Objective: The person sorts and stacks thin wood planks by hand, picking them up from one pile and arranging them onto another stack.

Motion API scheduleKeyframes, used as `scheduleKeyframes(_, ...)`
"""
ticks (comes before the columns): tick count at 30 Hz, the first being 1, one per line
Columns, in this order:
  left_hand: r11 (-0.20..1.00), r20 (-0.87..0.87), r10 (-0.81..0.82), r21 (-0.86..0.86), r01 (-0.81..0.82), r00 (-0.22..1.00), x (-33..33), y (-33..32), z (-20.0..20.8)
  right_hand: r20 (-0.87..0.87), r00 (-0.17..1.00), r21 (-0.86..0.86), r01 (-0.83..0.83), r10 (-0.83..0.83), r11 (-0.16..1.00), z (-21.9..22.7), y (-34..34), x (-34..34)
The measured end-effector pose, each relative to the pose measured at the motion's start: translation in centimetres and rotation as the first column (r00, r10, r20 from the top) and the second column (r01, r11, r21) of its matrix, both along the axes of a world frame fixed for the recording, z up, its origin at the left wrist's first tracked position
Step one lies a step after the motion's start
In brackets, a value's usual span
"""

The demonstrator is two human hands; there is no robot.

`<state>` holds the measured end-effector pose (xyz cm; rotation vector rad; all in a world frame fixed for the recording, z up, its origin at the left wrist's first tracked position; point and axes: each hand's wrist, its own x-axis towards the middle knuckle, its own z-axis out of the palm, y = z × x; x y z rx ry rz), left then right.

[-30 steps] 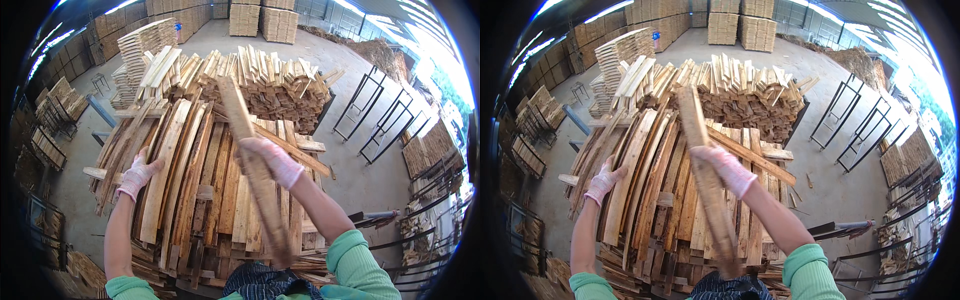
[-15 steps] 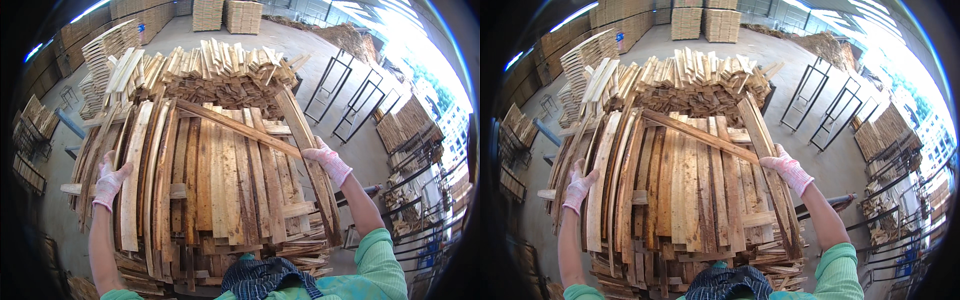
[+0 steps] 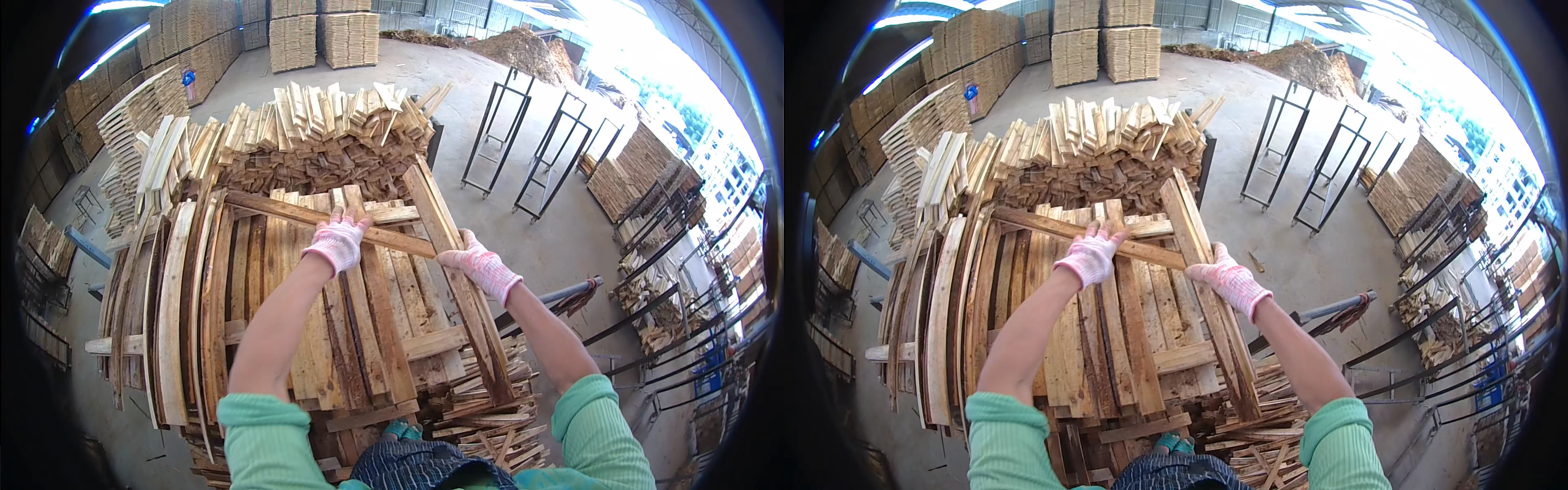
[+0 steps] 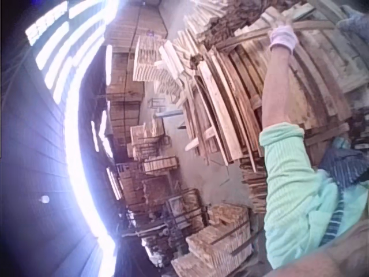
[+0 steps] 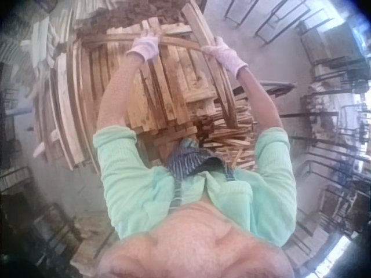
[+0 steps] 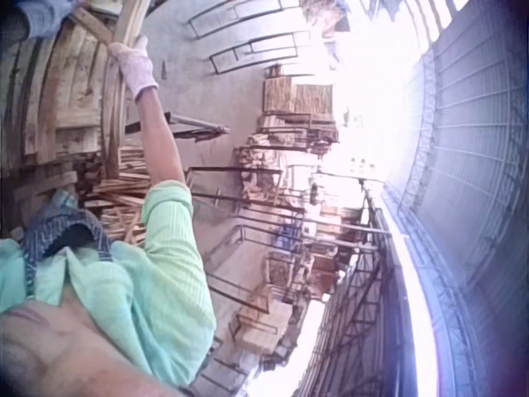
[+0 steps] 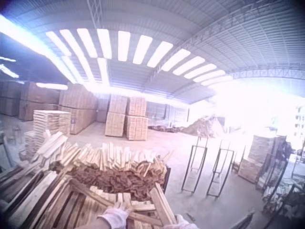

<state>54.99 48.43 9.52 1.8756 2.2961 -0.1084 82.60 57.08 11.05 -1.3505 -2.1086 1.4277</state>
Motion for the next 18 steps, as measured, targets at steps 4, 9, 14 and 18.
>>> scheduleKeyframes(4, 0.993, -0.099, 0.003, -0.114, -0.015, 0.995, 1.5, 4.6, -0.3, -0.062, 0.993, -0.112, 0.094, -0.101, 0.989, -0.4, -0.3, 3.3)
scheduleKeyframes(9, 0.974, -0.248, -0.227, -0.041, 0.223, 0.942, -0.5, 2.5, 1.1, -0.253, 0.956, -0.188, 0.100, -0.146, 0.977, 0.7, -1.0, 5.6)
scheduleKeyframes(14, 0.898, -0.342, -0.391, -0.344, 0.274, 0.855, 4.4, -5.4, 8.7, -0.175, 0.953, -0.181, 0.216, -0.248, 0.959, 1.8, 0.0, 6.7)
scheduleKeyframes(18, 0.891, -0.310, -0.436, -0.280, 0.357, 0.845, 3.2, -12.7, 3.1, 0.080, 0.992, 0.169, 0.082, -0.097, 0.982, 1.2, -1.4, 0.5)
